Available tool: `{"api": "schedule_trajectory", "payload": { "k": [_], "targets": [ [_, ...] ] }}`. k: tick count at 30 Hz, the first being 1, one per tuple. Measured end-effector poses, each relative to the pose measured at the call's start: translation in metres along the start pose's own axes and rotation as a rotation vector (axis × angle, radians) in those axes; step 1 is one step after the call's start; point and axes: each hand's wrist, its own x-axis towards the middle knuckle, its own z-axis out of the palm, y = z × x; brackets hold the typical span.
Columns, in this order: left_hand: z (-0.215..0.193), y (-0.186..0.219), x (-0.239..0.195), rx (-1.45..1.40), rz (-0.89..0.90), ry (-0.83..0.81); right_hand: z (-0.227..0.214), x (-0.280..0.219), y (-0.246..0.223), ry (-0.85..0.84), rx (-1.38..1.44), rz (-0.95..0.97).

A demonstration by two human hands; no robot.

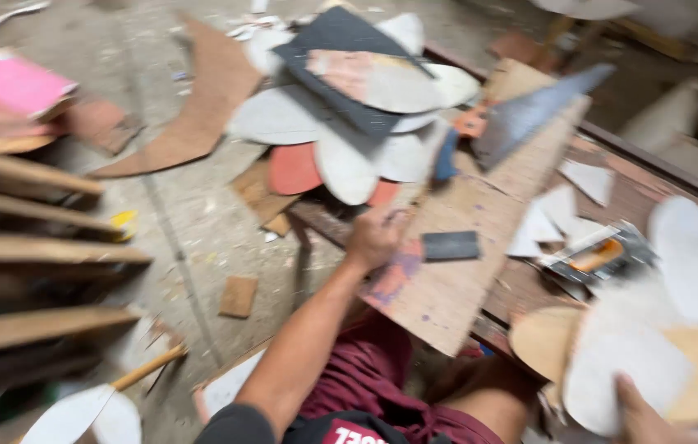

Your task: Sanding the edges of petal-shaped wooden pieces using a sanding block to smooth them.

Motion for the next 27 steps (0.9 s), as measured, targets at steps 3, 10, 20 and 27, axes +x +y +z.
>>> {"api": "schedule_trajectory", "payload": {
  "k": [3,10,20,27],
  "targets": [
    [0.007,0.004,0.002,-0.029,-0.008,-0.047,0.000,-0.011,-0.050,0.272,0.027,0.040],
    [0.004,0.010,0.000,0.095,-0.028,-0.097,0.000,-0.031,-0.073,0.441,0.133,0.254],
    [0.005,0.002,-0.002,0.081,-0.031,-0.078,-0.004,-0.006,-0.040,0.464,0.457,0.147],
    [-0.001,0.108,0.000,-0.017,0.030,0.051,-0.005,-0.062,-0.106,0.327,0.732,0.104]
  ]
}}
